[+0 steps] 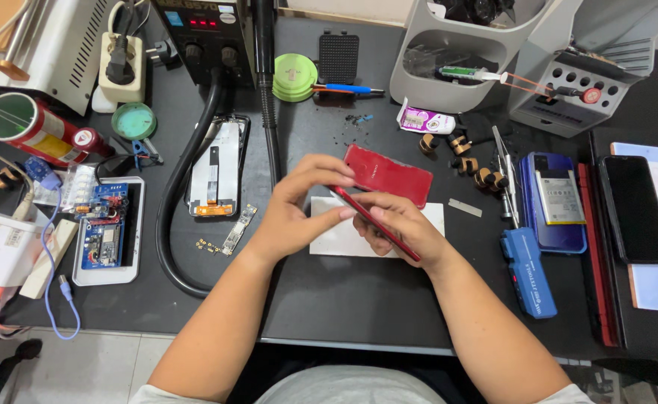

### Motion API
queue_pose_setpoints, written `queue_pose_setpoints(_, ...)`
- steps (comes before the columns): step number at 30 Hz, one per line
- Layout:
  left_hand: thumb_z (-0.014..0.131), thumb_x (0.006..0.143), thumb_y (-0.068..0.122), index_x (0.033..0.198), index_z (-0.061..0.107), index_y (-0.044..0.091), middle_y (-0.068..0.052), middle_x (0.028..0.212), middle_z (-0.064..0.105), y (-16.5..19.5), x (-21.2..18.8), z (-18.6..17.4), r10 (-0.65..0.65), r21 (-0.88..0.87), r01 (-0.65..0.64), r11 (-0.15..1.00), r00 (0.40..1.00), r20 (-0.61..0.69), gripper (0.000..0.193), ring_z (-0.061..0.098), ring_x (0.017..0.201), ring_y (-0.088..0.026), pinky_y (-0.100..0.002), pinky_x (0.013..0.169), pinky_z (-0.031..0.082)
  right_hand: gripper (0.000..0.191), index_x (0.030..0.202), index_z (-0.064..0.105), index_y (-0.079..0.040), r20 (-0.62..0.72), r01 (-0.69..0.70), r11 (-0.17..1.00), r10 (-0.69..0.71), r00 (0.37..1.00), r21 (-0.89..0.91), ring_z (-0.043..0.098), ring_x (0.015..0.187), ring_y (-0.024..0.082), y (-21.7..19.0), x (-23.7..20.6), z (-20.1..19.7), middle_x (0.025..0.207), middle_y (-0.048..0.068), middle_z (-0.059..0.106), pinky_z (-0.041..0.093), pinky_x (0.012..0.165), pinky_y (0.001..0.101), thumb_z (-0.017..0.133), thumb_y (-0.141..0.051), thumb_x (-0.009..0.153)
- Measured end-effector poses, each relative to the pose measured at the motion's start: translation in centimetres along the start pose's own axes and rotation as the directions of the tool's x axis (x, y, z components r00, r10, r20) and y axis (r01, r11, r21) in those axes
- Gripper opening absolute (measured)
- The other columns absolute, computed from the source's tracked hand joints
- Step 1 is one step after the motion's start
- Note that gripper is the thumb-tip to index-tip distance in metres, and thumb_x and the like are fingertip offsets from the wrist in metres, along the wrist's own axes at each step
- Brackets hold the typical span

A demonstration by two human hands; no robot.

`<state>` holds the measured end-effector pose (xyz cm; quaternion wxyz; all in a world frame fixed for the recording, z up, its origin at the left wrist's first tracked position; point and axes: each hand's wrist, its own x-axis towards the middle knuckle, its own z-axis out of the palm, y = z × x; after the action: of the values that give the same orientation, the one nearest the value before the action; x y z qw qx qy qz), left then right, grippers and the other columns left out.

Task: The person uses a screwdriver to remove screws from a pink smartphone frame, then applies adhesive to the frame and attaches a red back cover. They press the cover into place and attach small circular components to the back.

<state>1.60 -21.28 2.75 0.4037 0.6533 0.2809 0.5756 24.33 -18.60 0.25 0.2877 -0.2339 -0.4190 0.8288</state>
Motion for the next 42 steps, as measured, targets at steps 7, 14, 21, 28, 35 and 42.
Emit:
queue_pose_setpoints(7, 0.077, 0.091, -0.003, 0.112, 0.07, 0.005, -0.007, 0.11, 0.07, 0.1, -0.3, -0.4, -0.081, -0.09, 0.096, 0.991, 0.983, 0.165, 0.024, 0.065, 0.113, -0.02, -0.036, 0.108, 0.051, 0.049, 0.141, 0.056, 0.004, 0.046, -0.093, 0.995, 0.095, 0.994, -0.034, 0.047, 0.058, 0.008, -0.3, -0.4, -0.7, 0.092, 0.012, 0.06, 0.037, 0.049, 0.0239, 0.058, -0.027, 0.104)
queue_pose_setpoints(14, 0.068, 0.096, -0.006, 0.107, 0.07, 0.0, -0.01, 0.111, 0.07, -0.2, -0.3, -0.3, -0.148, -0.233, 0.187, 0.954, 0.973, 0.176, 0.013, 0.066, 0.11, -0.02, -0.033, 0.098, 0.053, 0.053, 0.142, 0.056, 0.003, 0.038, -0.135, 0.991, 0.135, 0.99, 0.001, 0.048, 0.057, 0.008, -0.6, -0.7, -1.1, 0.092, 0.013, 0.062, 0.038, 0.048, 0.0238, 0.058, -0.031, 0.102)
queue_pose_setpoints(21, 0.071, 0.097, -0.002, 0.113, 0.07, 0.001, -0.011, 0.117, 0.072, -0.5, -0.2, 0.1, -0.032, -0.153, 0.05, 0.987, 0.993, 0.117, 0.015, 0.065, 0.122, -0.023, -0.037, 0.112, 0.051, 0.071, 0.15, 0.054, 0.0, 0.209, 0.088, 0.993, -0.07, 0.975, -0.076, 0.055, 0.088, 0.013, -1.1, -0.7, -0.9, 0.113, 0.015, 0.062, 0.043, 0.073, 0.0262, 0.074, -0.04, 0.095)
queue_pose_setpoints(28, 0.062, 0.101, 0.039, 0.138, 0.058, 0.002, -0.016, 0.132, 0.07, -0.4, 0.0, -0.8, -0.119, -0.13, 0.095, 0.987, 0.973, -0.197, 0.053, 0.064, 0.129, -0.023, -0.039, 0.119, 0.043, 0.079, 0.13, 0.064, -0.013, -0.015, 0.029, 0.223, -0.195, 0.981, -0.974, 0.068, 0.111, 0.026, -3.9, -1.6, 1.7, 0.12, 0.006, 0.07, 0.052, 0.092, 0.0383, 0.089, -0.032, 0.057)
queue_pose_setpoints(35, 0.059, 0.102, 0.031, 0.137, 0.058, 0.0, -0.016, 0.128, 0.071, -0.5, 0.2, -0.5, -0.199, -0.115, 0.177, 0.977, 0.955, -0.219, 0.046, 0.065, 0.125, -0.022, -0.036, 0.115, 0.044, 0.076, 0.124, 0.065, -0.016, -0.03, -0.022, 0.042, -0.225, 0.974, -0.999, 0.068, 0.107, 0.028, -4.3, -1.4, 1.8, 0.114, 0.005, 0.071, 0.054, 0.087, 0.0408, 0.089, -0.033, 0.053)
queue_pose_setpoints(42, 0.059, 0.097, 0.023, 0.128, 0.061, -0.003, -0.014, 0.114, 0.07, -0.5, 0.2, -0.6, -0.106, -0.253, 0.043, 0.967, 0.965, -0.241, 0.041, 0.064, 0.106, -0.021, -0.035, 0.102, 0.048, 0.08, 0.13, 0.065, -0.015, 0.021, 0.027, 0.026, -0.23, 0.973, -0.999, 0.064, 0.104, 0.027, -3.9, -1.7, 1.3, 0.11, 0.006, 0.06, 0.053, 0.086, 0.04, 0.089, -0.031, 0.055)
